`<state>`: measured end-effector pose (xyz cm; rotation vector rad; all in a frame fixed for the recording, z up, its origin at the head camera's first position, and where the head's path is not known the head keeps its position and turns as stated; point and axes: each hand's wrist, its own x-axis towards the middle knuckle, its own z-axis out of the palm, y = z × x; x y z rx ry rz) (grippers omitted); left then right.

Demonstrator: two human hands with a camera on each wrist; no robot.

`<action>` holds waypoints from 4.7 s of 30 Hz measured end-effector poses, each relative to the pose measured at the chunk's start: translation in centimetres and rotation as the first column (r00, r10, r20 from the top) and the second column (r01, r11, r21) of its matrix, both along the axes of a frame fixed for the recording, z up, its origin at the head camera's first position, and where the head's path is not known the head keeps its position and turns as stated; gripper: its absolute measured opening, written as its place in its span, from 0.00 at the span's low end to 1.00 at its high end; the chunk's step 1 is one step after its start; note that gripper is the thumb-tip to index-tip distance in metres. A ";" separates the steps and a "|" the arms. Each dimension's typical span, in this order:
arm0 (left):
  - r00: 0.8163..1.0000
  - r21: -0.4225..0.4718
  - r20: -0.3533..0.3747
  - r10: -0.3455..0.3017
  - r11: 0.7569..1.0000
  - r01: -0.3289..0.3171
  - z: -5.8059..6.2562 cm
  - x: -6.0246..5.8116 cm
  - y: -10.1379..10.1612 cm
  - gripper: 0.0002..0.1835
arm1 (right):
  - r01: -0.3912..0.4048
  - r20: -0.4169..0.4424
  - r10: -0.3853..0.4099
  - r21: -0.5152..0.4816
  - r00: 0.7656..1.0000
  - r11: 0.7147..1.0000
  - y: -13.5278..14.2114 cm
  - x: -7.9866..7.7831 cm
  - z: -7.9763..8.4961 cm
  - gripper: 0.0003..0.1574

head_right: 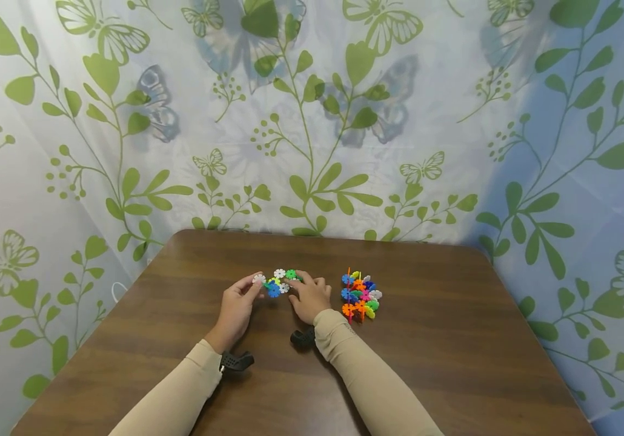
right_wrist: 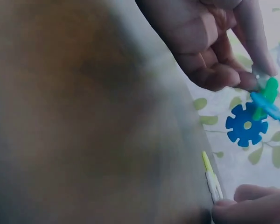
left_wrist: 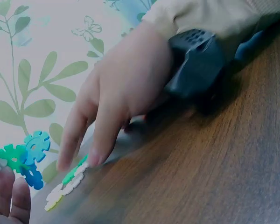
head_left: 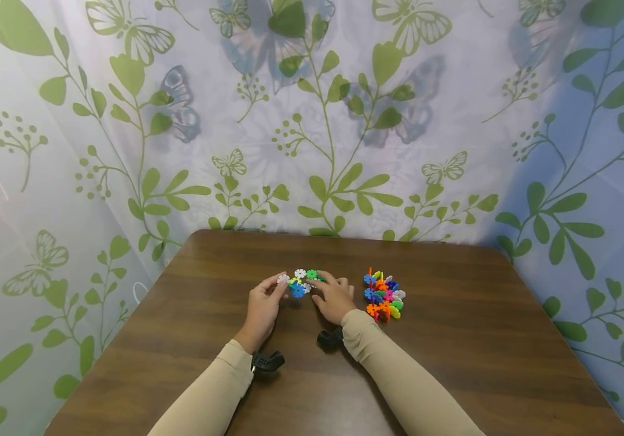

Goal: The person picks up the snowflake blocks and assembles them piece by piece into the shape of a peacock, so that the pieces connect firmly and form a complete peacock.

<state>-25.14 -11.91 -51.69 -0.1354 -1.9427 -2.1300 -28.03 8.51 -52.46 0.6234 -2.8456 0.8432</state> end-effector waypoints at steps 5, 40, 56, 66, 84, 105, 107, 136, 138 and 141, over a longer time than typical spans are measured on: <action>1.000 0.016 -0.002 -0.016 1.000 0.016 0.3 -0.1 0.1 0.18 | 0.030 -0.036 -0.027 0.089 0.999 0.996 -0.5 -1.1 -0.4 0.23; 0.992 -0.226 -0.077 -0.104 0.971 0.084 2.3 1.8 1.2 0.08 | 0.131 0.272 0.372 -0.922 0.888 0.364 1.3 2.7 -0.1 0.25; 0.979 -0.301 -0.145 -0.143 0.949 0.094 0.1 0.6 0.6 0.10 | 0.108 0.267 0.397 -0.919 0.878 0.380 1.6 3.0 0.1 0.22; 0.957 -0.399 -0.261 -0.128 0.917 0.014 0.5 0.7 1.1 0.10 | 0.141 0.289 0.338 -0.905 0.896 0.402 1.5 3.0 0.3 0.22; 0.984 -0.250 -0.159 -0.078 0.967 0.036 -0.3 0.6 0.7 0.07 | -0.022 0.144 0.164 -0.682 0.976 0.731 3.6 7.7 0.3 0.23; 0.989 -0.216 -0.108 -0.100 0.973 0.075 -0.1 1.0 1.2 0.07 | 0.376 0.095 -0.365 -0.313 0.926 0.872 17.5 4.4 0.2 0.16; 0.989 -0.221 -0.101 -0.107 0.972 0.082 -0.2 1.1 1.3 0.07 | 0.325 0.078 -0.316 -0.245 0.946 0.913 17.9 4.1 0.2 0.13; 0.974 -0.284 -0.149 -0.171 0.951 0.123 -0.1 -0.5 4.8 0.10 | 0.172 0.139 -0.115 -0.528 0.984 0.832 17.9 0.9 0.6 0.12; 0.977 -0.295 -0.158 -0.143 0.951 0.092 -0.1 -0.8 5.4 0.09 | 0.189 0.189 -0.096 -0.574 0.977 0.797 17.8 0.7 0.6 0.14; 0.980 -0.272 -0.164 -0.113 0.960 0.066 -0.1 -1.5 6.5 0.08 | 0.222 0.274 -0.047 -0.654 0.960 0.724 17.7 0.5 0.8 0.19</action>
